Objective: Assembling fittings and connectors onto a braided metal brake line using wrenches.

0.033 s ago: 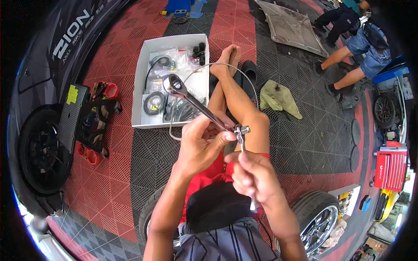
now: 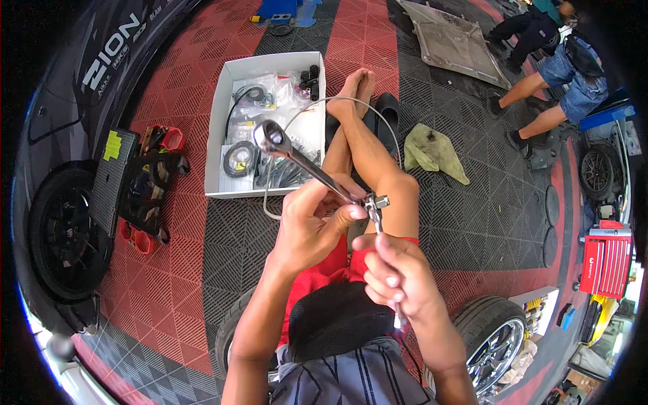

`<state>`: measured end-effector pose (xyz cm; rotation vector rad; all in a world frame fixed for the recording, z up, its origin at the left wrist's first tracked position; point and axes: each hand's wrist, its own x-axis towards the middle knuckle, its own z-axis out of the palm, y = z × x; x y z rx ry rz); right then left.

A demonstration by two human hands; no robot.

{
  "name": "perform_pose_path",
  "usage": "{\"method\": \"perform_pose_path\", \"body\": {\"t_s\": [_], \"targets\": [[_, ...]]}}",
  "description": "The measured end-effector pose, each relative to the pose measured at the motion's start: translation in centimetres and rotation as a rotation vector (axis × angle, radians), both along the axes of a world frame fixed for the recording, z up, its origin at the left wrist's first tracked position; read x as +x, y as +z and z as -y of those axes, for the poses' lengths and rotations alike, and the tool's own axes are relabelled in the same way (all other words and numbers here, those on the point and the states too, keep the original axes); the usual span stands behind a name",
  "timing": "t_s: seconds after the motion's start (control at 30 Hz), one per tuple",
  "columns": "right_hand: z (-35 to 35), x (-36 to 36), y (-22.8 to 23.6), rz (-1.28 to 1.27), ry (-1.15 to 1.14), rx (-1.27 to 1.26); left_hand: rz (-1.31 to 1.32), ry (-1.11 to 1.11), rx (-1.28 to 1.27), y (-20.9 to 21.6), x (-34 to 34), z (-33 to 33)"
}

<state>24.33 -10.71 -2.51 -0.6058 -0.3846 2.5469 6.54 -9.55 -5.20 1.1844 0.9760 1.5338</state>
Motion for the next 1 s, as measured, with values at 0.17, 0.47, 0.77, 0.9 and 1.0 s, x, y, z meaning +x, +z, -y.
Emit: {"method": "perform_pose_path", "body": {"t_s": [0.17, 0.47, 0.77, 0.9, 1.0], "targets": [[-0.6, 0.0, 2.0, 0.431, 0.029, 0.08, -0.146, 0.022, -0.043, -0.3, -0.1, 0.5], [-2.0, 1.1, 2.2, 0.503, 0.1, 0.031, -0.517, 0.253, 0.098, -0.9, 1.0, 0.8], [-0.4, 0.7, -0.4, 0.639, -0.031, 0.297, -0.458, 0.206, 0.083, -2.1, 1.7, 1.4], [-0.7, 0.2, -0.5, 0.49, -0.061, -0.013, -0.479, 0.22, 0.072, -2.0, 1.7, 1.9], [-0.3, -0.6, -1.3, 0.61, -0.07, 0.238, -0.576, 0.217, 0.147, -2.0, 1.2, 2.0]]}}
